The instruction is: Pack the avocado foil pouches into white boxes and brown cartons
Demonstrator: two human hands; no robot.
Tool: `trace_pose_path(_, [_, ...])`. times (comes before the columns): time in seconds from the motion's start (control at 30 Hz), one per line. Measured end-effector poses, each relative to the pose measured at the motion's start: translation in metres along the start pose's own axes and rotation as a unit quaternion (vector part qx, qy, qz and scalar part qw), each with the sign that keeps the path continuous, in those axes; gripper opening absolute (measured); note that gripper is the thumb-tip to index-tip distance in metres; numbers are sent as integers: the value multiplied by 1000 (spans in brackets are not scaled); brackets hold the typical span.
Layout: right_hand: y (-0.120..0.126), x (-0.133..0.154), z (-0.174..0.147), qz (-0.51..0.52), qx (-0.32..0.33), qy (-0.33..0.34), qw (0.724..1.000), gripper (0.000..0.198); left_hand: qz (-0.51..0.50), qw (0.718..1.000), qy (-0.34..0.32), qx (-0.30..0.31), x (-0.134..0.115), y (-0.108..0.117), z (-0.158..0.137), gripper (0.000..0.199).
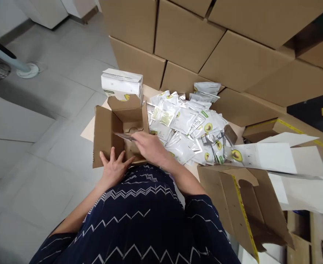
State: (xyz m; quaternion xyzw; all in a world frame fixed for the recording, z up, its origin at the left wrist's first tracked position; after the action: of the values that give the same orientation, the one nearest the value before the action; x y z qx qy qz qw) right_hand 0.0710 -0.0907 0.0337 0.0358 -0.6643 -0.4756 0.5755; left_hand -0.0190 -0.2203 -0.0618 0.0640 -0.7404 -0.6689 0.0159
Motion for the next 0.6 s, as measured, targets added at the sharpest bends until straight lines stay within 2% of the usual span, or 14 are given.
trace_pose_path(0.07, [-30, 3, 4, -74, 125, 21, 989, 19, -14, 1000, 6, -3, 3, -9, -3, 34])
trace_pose_path(0.13, [-50, -1, 4, -118, 197, 24, 973, 20, -40, 999, -7, -16, 3, -17, -5, 30])
trace_pose_path(0.27, [-75, -16, 5, -118, 269, 5, 956, 17, -114, 990, -26, -82, 11, -23, -9, 26])
trace_pose_path(0.43, [-96, -41, 0, -116, 341, -29, 932, 22, -184, 971, -11, -154, 24, -16, -16, 28])
trace_pose_path(0.53, [-107, -46, -3, -128, 372, -6, 919, 25, -184, 970, 8, -161, 23, -9, -16, 39])
trace_pose_path(0.6, [-118, -49, -4, -134, 404, 0, 905, 24, -158, 978, 16, -136, 17, -8, -12, 47])
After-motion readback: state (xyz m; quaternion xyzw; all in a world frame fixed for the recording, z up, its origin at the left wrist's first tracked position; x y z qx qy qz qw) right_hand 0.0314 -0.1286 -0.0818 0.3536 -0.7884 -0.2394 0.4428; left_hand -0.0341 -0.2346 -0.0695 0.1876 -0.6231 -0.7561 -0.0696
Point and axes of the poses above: each hand's wrist, its own z-axis towards the middle knuckle, its own y-axis out of the back of the hand, x = y × z, the point moved 8 cm from there along z, towards the middle knuckle, and after that the axes turned 5 degrees about y, right-handed, at the moved point
